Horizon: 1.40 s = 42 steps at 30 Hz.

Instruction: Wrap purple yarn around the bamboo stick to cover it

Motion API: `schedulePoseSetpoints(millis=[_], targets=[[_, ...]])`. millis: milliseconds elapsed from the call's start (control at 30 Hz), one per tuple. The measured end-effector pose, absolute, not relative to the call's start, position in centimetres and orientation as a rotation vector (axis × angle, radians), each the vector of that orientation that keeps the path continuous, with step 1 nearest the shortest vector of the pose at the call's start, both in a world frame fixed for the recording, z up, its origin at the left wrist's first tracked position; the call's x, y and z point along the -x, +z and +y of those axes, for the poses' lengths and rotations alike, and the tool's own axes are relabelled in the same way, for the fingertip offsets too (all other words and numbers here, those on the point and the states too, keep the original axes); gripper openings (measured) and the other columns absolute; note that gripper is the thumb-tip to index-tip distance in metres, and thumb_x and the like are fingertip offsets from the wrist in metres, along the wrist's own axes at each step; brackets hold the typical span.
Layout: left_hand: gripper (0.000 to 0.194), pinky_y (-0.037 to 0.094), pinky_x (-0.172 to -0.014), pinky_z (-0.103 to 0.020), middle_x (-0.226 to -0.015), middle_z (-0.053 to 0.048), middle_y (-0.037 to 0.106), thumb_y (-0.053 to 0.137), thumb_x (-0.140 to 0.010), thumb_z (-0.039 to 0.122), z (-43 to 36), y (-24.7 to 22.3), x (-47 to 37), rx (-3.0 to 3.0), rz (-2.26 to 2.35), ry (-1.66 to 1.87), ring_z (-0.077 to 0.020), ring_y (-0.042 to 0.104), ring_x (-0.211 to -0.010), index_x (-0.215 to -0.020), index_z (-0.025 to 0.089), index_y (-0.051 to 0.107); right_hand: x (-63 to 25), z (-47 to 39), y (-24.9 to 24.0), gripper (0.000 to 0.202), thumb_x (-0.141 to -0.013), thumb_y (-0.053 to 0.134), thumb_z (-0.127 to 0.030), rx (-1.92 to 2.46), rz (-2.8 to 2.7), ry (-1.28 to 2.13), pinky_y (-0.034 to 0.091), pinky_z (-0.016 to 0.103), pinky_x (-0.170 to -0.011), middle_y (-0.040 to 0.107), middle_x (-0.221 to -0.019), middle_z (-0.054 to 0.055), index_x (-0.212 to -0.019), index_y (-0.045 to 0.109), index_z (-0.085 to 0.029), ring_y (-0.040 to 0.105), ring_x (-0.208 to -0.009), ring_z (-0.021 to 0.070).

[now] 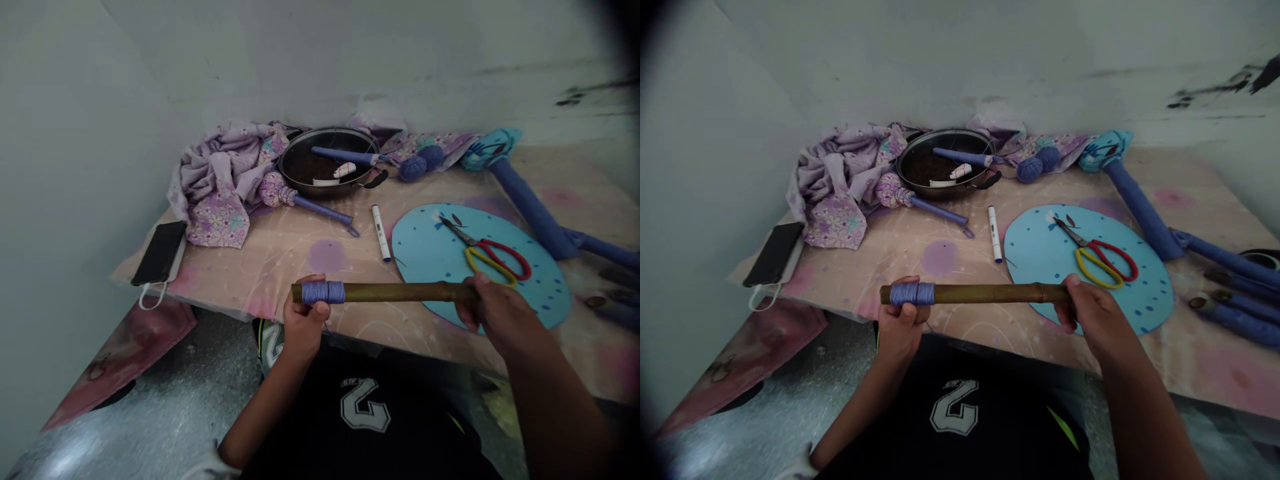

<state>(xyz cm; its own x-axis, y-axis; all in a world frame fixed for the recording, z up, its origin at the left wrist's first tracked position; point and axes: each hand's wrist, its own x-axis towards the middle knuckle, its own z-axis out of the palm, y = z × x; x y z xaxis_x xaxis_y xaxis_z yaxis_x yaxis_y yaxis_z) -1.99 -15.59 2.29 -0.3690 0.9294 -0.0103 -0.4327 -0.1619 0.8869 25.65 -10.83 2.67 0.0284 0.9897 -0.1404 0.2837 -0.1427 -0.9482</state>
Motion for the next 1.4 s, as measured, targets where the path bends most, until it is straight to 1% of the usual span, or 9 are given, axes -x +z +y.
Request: schedulePoseSetpoints(millis=[133,200,267,367,467,667,767,1100,1400], targets=[[0.049,0.03,-0.046,-0.019,-0.054,0.005,0.045,0.08,-0.055,0.044,-15.9,2.8,2.0,-0.697,1.089,1.741,-0.0059,0.038,-0.048,-0.093,0.017,0.065,-24.7,-11.3,4.1,0.032,-0.086,0.05,-0.048,1.519,-1.585,0.83,0.051,0.036,-0.067,0.064,-0.095,0.008,-0.105,0.056,-0.022,0.063,-0.083,0.023],[0.047,0.033,-0.047,-0.019,-0.056,0.004,0.047,0.081,-0.055,0.042,-16.3,3.3,1.9,-0.687,1.101,1.744,-0.0069,0.041,-0.05,-0.092,0.017,0.066,-23.3,-11.9,5.3,0.039,-0.084,0.055,-0.045,1.453,-1.934,0.417,0.041,0.049,-0.094,0.058,-0.117,0.013,-0.116,0.052,-0.023,0.052,-0.114,0.0308],[0.046,0.035,-0.048,-0.02,-0.057,0.003,0.049,0.081,-0.055,0.042,-16.6,3.9,1.4,-0.681,1.098,1.734,-0.0076,0.044,-0.052,-0.092,0.017,0.066,-21.2,-12.8,6.4,0.049,-0.083,0.059,-0.042,1.227,-2.164,0.22,0.03,0.054,-0.103,0.05,-0.129,0.015,-0.126,0.045,-0.023,0.041,-0.126,0.0337],[0.045,0.037,-0.049,-0.02,-0.057,0.003,0.05,0.078,-0.058,0.045,-17.2,4.8,0.6,-0.674,1.054,1.682,-0.0077,0.045,-0.052,-0.091,0.017,0.067,-17.5,-13.9,7.5,0.051,-0.082,0.06,-0.045,1.028,-2.345,0.202,0.035,0.056,-0.099,0.051,-0.131,0.013,-0.127,0.043,-0.028,0.048,-0.119,0.0342],[0.041,0.038,-0.049,-0.019,-0.056,0.004,0.049,0.076,-0.062,0.046,-17.7,5.4,0.5,-0.687,0.999,1.597,-0.0061,0.042,-0.05,-0.092,0.018,0.067,-15.0,-14.4,8.0,0.038,-0.088,0.051,-0.042,0.996,-2.36,0.532,0.049,0.052,-0.081,0.06,-0.116,0.01,-0.124,0.047,-0.029,0.062,-0.098,0.0294],[0.036,0.04,-0.051,-0.019,-0.065,0.0,0.058,0.069,-0.072,0.043,-17.3,7.0,2.5,-1.014,0.975,1.326,-0.0074,0.051,-0.055,-0.095,0.016,0.067,-15.1,-15.2,8.6,0.03,-0.089,0.053,-0.036,0.783,-1.554,2.038,0.048,0.02,-0.046,0.061,-0.086,0.003,-0.114,0.047,-0.022,0.058,-0.055,0.0085],[0.037,0.043,-0.053,-0.019,-0.071,-0.002,0.062,0.068,-0.074,0.042,-16.6,7.6,2.9,-1.142,0.934,1.269,-0.0084,0.054,-0.059,-0.1,0.016,0.066,-15.2,-15.5,8.0,0.029,-0.087,0.055,-0.04,0.508,-1.017,2.422,0.043,0.015,-0.038,0.059,-0.081,0.002,-0.106,0.05,-0.019,0.056,-0.052,0.0075],[0.033,0.036,-0.045,-0.018,-0.059,0.003,0.048,0.063,-0.077,0.045,-15.2,6.7,2.7,-1.237,0.932,1.21,-0.0063,0.044,-0.05,-0.09,0.014,0.061,-14.7,-15.9,6.5,0.025,-0.083,0.061,-0.038,0.443,-0.736,2.301,0.042,0.013,-0.037,0.052,-0.081,0.002,-0.098,0.059,-0.018,0.049,-0.056,0.0065],[0.015,0.027,-0.04,-0.015,-0.054,0.005,0.046,0.061,-0.081,0.028,-16.2,8.8,2.1,-1.396,1.262,1.232,-0.0036,0.036,-0.045,-0.073,0.016,0.054,-15.0,-15.8,6.7,0.021,-0.083,0.063,-0.033,0.662,-0.887,2.076,0.041,0.013,-0.04,0.052,-0.068,-0.003,-0.099,0.058,-0.021,0.045,-0.05,0.005]])
